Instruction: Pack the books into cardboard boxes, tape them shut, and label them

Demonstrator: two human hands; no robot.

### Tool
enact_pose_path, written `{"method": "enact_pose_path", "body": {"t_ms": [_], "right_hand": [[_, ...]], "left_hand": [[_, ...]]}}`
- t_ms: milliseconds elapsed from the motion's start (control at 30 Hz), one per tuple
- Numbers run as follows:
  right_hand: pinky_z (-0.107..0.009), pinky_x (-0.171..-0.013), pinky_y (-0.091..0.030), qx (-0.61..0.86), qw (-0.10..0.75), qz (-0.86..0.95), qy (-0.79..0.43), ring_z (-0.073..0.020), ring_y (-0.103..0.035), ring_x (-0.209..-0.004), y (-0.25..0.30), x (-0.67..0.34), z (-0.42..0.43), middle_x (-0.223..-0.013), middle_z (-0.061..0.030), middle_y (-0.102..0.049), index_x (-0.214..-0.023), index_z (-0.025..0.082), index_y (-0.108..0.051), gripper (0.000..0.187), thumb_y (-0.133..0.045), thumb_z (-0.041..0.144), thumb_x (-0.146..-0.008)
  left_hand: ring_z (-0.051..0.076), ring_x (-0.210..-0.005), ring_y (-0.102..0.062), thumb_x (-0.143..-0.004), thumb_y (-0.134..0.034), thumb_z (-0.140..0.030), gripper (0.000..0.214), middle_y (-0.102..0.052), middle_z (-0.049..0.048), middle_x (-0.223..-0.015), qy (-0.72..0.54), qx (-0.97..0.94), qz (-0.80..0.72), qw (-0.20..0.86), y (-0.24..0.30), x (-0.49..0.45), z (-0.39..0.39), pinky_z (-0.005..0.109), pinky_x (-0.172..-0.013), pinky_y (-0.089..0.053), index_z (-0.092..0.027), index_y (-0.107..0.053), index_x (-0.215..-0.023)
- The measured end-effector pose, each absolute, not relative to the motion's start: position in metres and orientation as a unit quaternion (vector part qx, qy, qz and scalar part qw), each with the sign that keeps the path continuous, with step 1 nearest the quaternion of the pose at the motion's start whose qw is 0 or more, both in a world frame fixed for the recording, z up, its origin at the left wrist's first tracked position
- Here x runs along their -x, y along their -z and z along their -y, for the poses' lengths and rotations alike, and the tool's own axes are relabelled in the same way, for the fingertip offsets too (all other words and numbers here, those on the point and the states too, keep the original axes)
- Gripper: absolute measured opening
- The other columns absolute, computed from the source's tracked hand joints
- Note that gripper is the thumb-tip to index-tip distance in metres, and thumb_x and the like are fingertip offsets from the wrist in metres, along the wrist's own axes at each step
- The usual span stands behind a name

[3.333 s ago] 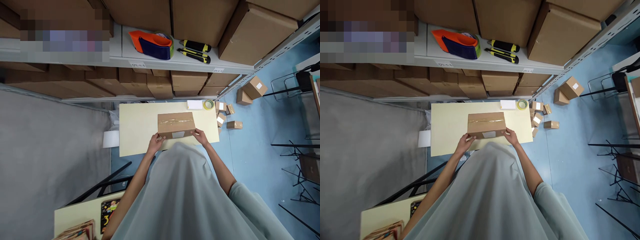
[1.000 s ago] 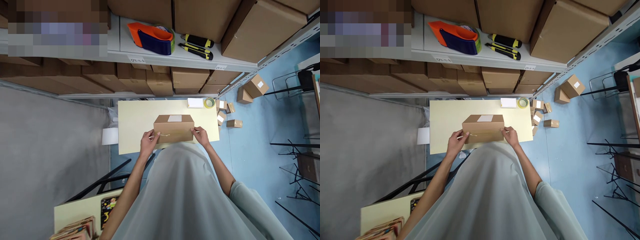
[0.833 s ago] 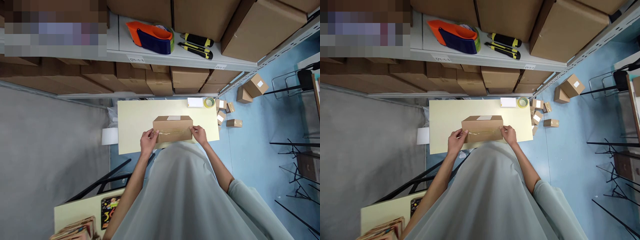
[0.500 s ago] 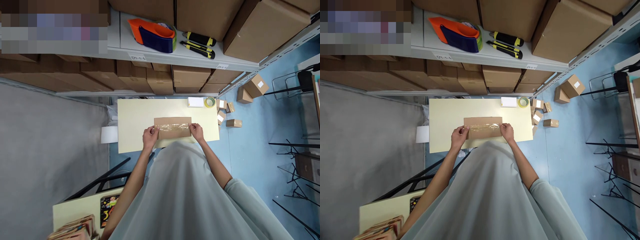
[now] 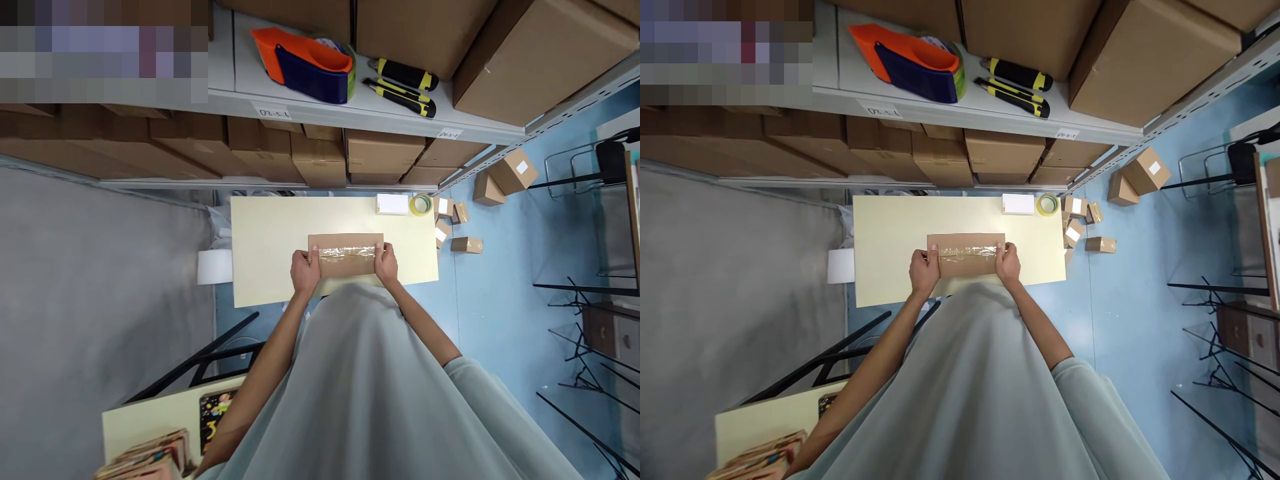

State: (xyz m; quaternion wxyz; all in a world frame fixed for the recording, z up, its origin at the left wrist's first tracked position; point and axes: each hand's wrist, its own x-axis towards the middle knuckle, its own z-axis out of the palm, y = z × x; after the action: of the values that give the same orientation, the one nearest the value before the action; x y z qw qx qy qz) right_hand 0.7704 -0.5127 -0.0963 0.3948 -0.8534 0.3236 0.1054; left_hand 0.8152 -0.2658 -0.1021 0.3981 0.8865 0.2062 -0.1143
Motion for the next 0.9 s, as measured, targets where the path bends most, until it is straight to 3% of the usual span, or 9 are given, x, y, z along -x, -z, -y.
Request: {"method": "enact_pose_path", "body": {"t_ms": [100,233,900], "right_hand": [[-0.043,-0.106,-0.052,0.858,0.406,-0.299,-0.096,-0.0335,-0.067,-0.128,0.094,-0.771,0.512,-0.14,-0.0162,-0.071,-0.136,0.022,-0.061,0.06,-0.027,0.066,-0.113],[-0.044,-0.106,-0.053,0.865,0.399,-0.287,-0.096,-0.0346,-0.068,-0.125,0.092,-0.775,0.511,-0.134,-0.0161,-0.074,-0.138,0.021,-0.065,0.066,-0.022,0.065,-0.114],[-0.045,-0.101,-0.055,0.888,0.344,-0.282,-0.121,-0.0336,-0.069,-0.12,0.097,-0.772,0.51,-0.129,-0.0164,-0.074,-0.137,0.019,-0.065,0.07,-0.015,0.063,-0.115]], "left_hand": [[0.026,-0.092,-0.061,-0.105,-0.049,-0.066,0.041,-0.063,0.0057,-0.096,0.09,-0.887,-0.2,0.407,0.108,-0.815,0.267,0.039,-0.088,-0.049,-0.028,-0.046,-0.091],[0.024,-0.089,-0.06,-0.106,-0.051,-0.062,0.039,-0.063,0.005,-0.092,0.069,-0.886,-0.198,0.413,0.113,-0.818,0.268,0.037,-0.086,-0.049,-0.027,-0.048,-0.09],[0.023,-0.085,-0.057,-0.108,-0.049,-0.061,0.038,-0.059,0.0042,-0.091,0.04,-0.891,-0.164,0.422,0.121,-0.811,0.263,0.037,-0.081,-0.048,-0.027,-0.049,-0.093]]}}
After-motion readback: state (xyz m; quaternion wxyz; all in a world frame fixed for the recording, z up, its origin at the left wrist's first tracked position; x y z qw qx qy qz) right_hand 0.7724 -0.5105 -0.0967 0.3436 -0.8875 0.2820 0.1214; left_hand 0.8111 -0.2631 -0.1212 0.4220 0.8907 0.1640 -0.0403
